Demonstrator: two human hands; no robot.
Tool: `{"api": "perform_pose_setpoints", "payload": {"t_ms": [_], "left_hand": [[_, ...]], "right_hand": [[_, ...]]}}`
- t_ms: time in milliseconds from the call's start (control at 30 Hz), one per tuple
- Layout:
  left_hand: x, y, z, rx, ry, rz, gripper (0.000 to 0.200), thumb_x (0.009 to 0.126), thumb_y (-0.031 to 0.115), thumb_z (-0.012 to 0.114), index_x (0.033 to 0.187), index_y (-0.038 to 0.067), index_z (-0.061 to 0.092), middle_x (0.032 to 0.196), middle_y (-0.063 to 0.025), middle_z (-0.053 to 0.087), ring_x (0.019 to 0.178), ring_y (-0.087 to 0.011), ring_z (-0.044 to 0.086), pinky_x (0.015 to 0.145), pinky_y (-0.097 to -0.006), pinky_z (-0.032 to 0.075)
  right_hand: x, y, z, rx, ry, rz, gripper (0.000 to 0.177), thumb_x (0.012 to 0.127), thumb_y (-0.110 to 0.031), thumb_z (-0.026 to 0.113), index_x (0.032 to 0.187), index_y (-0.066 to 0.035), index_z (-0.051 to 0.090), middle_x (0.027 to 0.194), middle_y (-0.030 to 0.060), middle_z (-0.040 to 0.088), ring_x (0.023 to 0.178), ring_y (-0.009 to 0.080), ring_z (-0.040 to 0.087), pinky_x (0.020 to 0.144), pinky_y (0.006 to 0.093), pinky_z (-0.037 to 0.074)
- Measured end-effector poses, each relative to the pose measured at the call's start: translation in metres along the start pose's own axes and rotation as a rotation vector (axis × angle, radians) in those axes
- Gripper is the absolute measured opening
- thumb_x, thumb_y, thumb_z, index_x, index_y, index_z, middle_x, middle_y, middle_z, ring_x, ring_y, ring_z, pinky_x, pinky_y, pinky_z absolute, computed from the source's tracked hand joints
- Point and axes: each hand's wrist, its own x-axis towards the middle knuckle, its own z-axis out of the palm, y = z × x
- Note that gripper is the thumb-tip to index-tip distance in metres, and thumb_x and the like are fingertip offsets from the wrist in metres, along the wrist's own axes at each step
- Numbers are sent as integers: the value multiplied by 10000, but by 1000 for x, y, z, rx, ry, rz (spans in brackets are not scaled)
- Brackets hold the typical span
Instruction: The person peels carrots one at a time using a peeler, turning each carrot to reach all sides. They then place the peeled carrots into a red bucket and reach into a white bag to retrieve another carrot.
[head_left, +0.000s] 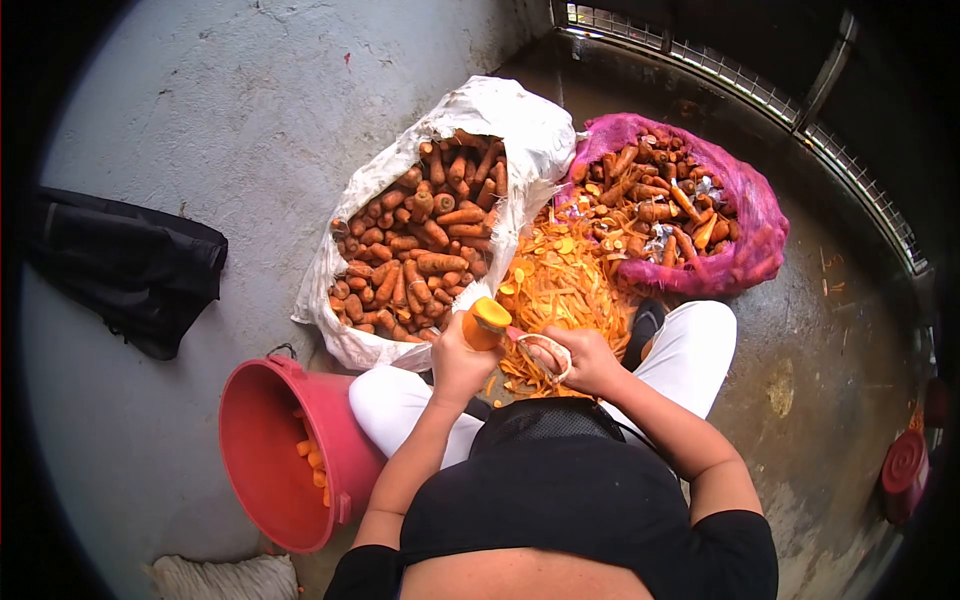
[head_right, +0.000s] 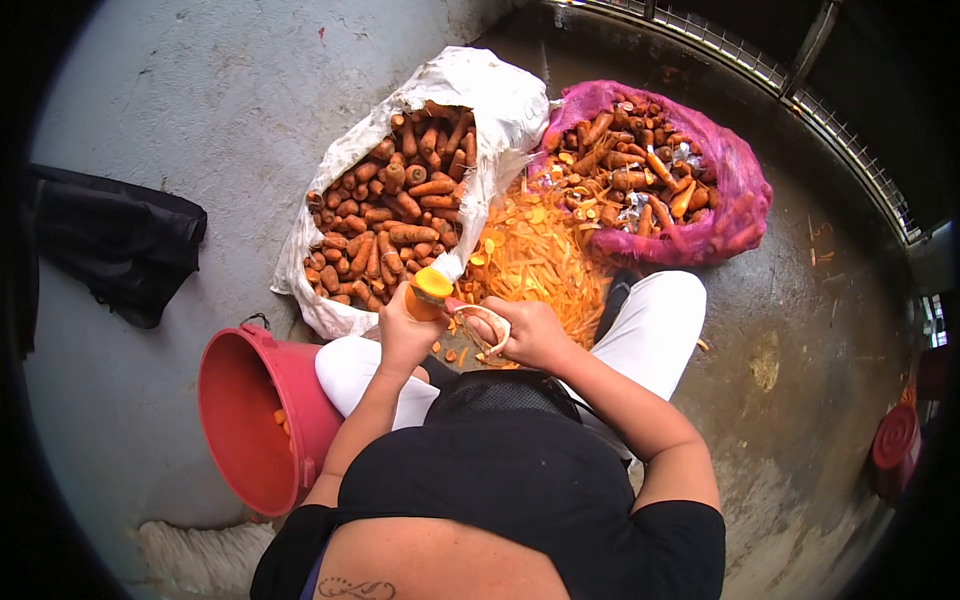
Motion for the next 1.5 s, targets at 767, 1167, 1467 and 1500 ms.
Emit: {"api": "perform_pose_setpoints", "payload": {"t_ms": [767, 1167, 1467, 1500], "left_hand": [[1, 3, 0, -54, -26, -77, 352, 662, 42, 703, 996, -6, 603, 880, -73, 682, 811, -155, 663, 735, -292, 514], [15, 16, -21, -322, -338, -119, 327, 664, 55, 691, 976, -16, 624, 827, -34, 665, 742, -114, 631, 689, -269, 510], [19, 16, -36, -668, -625, -414, 432, 639, 72, 699, 1056, -12, 623, 699, -22, 589, 481, -81, 521, 426, -210, 404], [19, 18, -37, -703, -646, -423, 440, 635, 81, 702, 1058, -12, 624, 688, -20, 585, 471, -83, 516, 421, -211, 402]], "right_hand": [[4, 9, 9, 171, 34, 131, 248, 896, -342, 609, 960, -111, 671, 676, 174, 613, 584, 338, 603, 539, 396, 469], [4, 16, 1, 180, -34, 117, 232, 889, -312, 622, 981, -103, 668, 703, 164, 627, 602, 316, 612, 549, 377, 469], [9, 12, -9, 149, -77, 76, 213, 883, -290, 635, 969, -97, 660, 675, 156, 613, 582, 310, 604, 536, 373, 461], [9, 12, -10, 140, -83, 67, 212, 883, -288, 637, 967, -94, 659, 669, 154, 609, 575, 307, 602, 532, 373, 459]]}}
